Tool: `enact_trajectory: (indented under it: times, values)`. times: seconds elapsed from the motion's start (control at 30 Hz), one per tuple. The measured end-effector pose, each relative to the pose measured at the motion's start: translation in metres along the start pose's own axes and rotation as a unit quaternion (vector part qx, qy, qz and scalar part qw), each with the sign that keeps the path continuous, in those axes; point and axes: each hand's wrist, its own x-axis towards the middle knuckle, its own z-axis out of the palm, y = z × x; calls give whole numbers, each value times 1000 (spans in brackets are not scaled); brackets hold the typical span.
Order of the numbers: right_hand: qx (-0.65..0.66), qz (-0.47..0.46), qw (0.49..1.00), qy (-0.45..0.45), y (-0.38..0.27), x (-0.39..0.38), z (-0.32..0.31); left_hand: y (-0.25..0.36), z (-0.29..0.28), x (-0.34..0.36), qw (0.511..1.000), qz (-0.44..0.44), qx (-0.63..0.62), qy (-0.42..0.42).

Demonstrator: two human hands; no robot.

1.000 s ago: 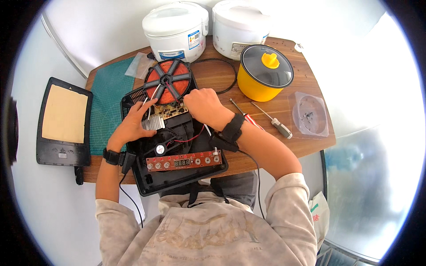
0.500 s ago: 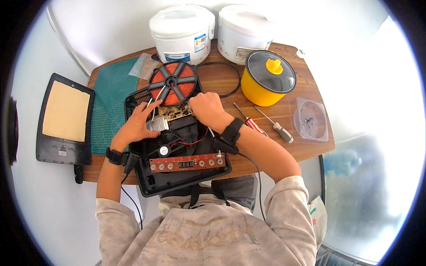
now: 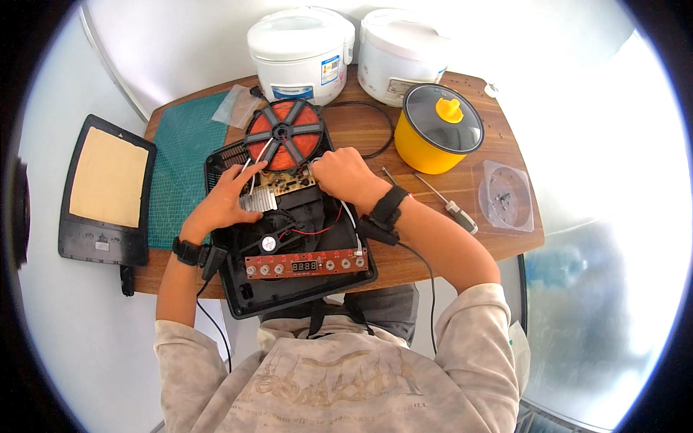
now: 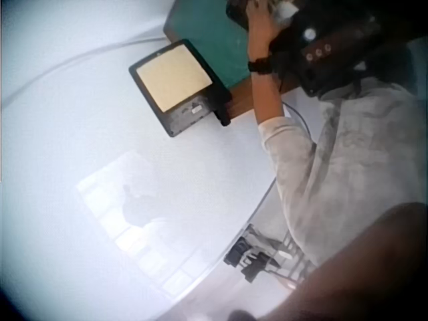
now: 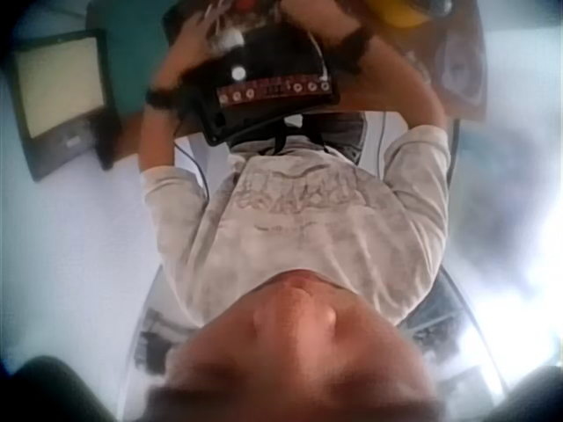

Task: The person is repairing an electronic device, likely a heater, by manipulating internal components and wiring. They use a screwdriver to adjust parts on the circuit board and handle wires connected to a large orange coil.

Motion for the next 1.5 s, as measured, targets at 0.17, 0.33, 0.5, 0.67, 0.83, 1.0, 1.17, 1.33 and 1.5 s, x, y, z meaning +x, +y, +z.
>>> enact_trajectory:
  times: [0.17, 0.33, 0.5, 0.67, 0.83, 1.0, 1.17, 1.33, 1.5]
  values:
    - [92, -15, 996, 7, 4, 1, -18, 1, -1, -4, 1000, -7, -9, 1]
    - [58, -89, 994, -11, 7, 6, -16, 3, -2, 0, 1000, -19, -8, -11]
    - [24, -97, 995, -11, 6, 7, -11, 6, -2, -2, 999, -27, -16, -11]
    - [24, -102, 994, -28, 9, 6, -4, 3, -1, -3, 1000, -22, -19, -11]
    - [4, -106, 994, -40, 10, 4, -5, 0, 1, -2, 1000, -21, -18, -5]
    - [66, -85, 994, -3, 10, 1, -14, 1, 1, -3, 1000, -21, -15, -1]
    - [90, -73, 993, -18, 14, -1, -24, -1, 2, -2, 1000, -15, -17, -2]
    - [85, -105, 990, -33, 12, 4, -20, 0, 2, -2, 1000, -17, -23, -1]
    - [55, -101, 993, -39, 11, 5, -11, -1, 4, -1, 1000, -17, -11, 7]
